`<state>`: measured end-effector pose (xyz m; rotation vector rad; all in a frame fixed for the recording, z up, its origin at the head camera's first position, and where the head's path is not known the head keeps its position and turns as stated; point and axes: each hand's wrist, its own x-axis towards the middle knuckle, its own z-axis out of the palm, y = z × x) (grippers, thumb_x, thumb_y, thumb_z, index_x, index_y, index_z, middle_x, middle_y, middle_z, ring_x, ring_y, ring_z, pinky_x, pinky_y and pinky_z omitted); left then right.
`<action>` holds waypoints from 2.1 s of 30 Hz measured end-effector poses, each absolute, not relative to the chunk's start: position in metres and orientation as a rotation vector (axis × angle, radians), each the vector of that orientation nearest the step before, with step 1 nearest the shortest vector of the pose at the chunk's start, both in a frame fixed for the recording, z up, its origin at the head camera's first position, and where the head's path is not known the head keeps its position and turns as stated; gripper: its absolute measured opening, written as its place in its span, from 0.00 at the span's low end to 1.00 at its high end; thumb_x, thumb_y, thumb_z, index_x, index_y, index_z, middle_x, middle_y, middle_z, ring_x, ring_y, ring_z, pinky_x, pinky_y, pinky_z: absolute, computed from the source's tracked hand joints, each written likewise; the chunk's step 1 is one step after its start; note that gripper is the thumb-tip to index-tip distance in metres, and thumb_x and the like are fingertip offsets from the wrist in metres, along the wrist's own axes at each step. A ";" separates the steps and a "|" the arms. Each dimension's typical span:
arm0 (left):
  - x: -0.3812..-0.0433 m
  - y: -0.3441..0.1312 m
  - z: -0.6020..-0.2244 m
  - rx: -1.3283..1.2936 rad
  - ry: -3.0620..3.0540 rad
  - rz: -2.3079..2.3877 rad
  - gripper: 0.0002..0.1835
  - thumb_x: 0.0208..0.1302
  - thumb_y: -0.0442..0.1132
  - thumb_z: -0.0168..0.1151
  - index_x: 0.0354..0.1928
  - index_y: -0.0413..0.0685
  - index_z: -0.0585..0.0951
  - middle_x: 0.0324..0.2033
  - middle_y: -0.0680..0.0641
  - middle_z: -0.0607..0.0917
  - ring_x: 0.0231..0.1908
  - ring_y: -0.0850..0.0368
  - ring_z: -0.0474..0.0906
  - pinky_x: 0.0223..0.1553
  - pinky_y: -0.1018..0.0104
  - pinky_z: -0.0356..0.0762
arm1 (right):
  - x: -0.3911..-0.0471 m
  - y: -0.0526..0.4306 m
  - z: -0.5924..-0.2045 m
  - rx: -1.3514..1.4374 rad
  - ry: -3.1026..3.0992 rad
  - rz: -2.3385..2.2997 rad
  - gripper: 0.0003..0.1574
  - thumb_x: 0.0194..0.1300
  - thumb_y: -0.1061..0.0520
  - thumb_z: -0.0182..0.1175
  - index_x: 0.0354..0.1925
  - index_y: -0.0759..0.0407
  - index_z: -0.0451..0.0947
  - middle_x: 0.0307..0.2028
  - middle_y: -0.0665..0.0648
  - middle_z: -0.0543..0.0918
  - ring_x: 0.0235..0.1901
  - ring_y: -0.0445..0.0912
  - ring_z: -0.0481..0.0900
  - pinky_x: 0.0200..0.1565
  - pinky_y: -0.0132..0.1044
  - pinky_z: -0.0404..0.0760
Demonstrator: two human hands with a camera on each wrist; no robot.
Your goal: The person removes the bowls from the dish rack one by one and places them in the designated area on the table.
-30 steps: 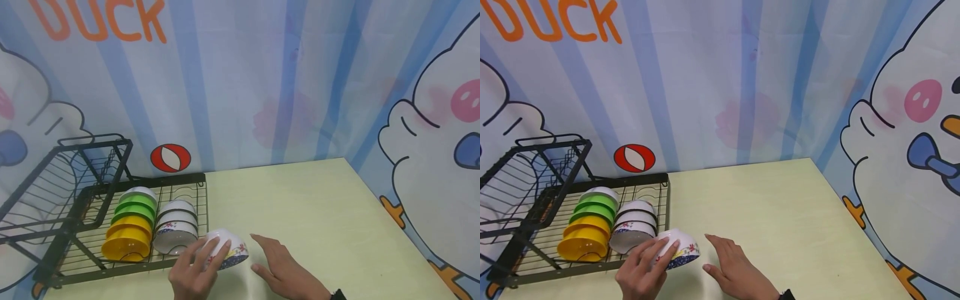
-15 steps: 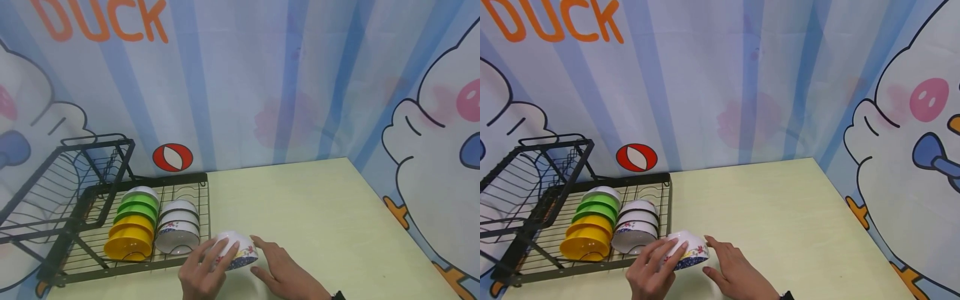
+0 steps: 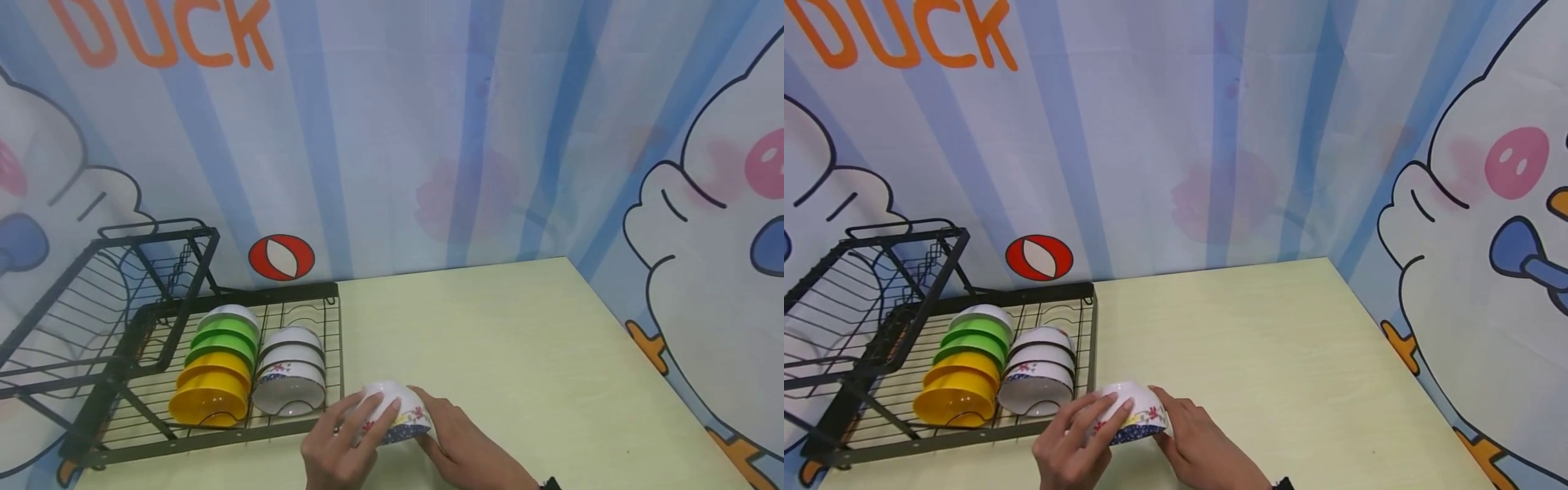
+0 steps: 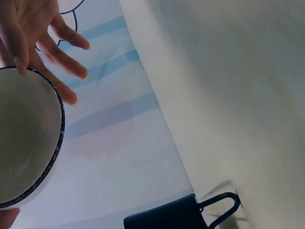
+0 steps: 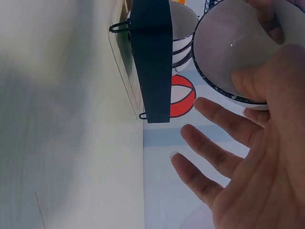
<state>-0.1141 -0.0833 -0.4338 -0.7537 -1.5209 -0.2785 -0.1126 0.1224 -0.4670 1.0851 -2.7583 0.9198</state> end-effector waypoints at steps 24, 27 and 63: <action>-0.114 -0.075 -0.447 -0.783 -1.592 -0.367 0.21 0.48 0.26 0.48 0.37 0.50 0.87 0.30 0.46 0.87 0.27 0.52 0.80 0.14 0.70 0.77 | -0.112 0.126 -0.471 1.064 -2.700 0.853 0.31 0.68 0.65 0.48 0.67 0.57 0.56 0.62 0.55 0.70 0.55 0.40 0.68 0.53 0.48 0.76; -0.114 -0.075 -0.449 -0.788 -1.620 -0.388 0.22 0.49 0.26 0.47 0.38 0.50 0.87 0.31 0.46 0.87 0.28 0.52 0.80 0.13 0.71 0.75 | -0.112 0.126 -0.472 1.036 -2.710 0.840 0.30 0.68 0.65 0.49 0.66 0.59 0.57 0.61 0.56 0.71 0.55 0.41 0.69 0.53 0.48 0.77; -0.115 -0.073 -0.469 -0.843 -1.835 -0.489 0.24 0.47 0.25 0.45 0.44 0.44 0.84 0.36 0.45 0.85 0.34 0.54 0.79 0.19 0.72 0.81 | -0.112 0.126 -0.476 0.864 -2.795 0.750 0.27 0.68 0.62 0.48 0.63 0.49 0.58 0.18 0.43 0.72 0.18 0.33 0.66 0.20 0.33 0.74</action>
